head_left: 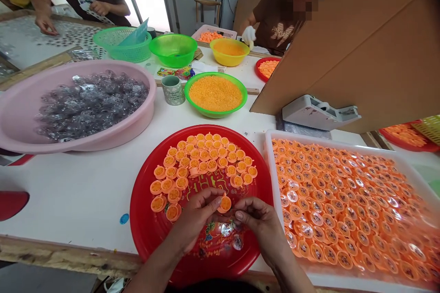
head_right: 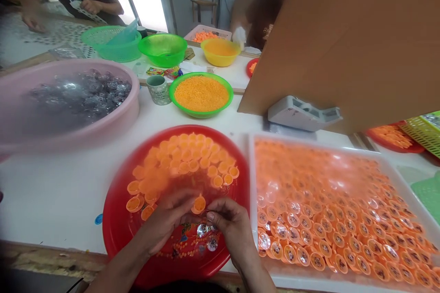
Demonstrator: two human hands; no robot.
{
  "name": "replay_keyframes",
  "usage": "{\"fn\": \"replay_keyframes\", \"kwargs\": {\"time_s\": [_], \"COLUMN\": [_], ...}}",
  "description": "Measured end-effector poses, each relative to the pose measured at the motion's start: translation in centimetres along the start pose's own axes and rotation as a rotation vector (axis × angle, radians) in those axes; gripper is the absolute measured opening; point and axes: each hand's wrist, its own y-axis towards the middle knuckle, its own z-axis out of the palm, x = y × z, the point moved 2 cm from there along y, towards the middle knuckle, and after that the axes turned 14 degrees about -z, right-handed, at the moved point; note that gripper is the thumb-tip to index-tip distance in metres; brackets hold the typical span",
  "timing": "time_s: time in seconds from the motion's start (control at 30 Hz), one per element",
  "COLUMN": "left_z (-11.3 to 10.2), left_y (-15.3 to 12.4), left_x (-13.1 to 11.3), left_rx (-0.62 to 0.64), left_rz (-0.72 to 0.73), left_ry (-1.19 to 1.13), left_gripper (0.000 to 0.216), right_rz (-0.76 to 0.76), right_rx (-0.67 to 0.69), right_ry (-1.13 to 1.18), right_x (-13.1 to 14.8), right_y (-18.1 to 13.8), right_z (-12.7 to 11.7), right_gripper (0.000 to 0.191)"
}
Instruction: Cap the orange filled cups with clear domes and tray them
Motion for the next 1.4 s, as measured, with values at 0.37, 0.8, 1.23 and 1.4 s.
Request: {"fn": "replay_keyframes", "kwargs": {"time_s": [0.37,0.8,1.23,1.4], "left_z": [0.8,0.7,1.3,1.3], "left_y": [0.2,-0.1,-1.0,-1.3], "left_x": [1.5,1.8,1.4,0.9], "left_rx": [-0.024,-0.064,-0.085,-0.081], "left_rz": [0.102,0.409,0.512,0.606], "left_ry": [0.27,0.505,0.378,0.467], "left_gripper": [0.024,0.028,0.025,0.025], "right_rz": [-0.145,-0.671,-0.728,-0.685], "right_rx": [-0.08,0.026,-0.112,-0.154], "right_ry": [-0.253,-0.729,-0.73,-0.745], "right_x": [-0.2,2.3,2.7,2.5], "right_y": [-0.1,-1.7,-2.3,-2.4], "right_z": [0.2,1.2,2.0,1.9], "right_gripper": [0.014,0.015,0.011,0.01]}}
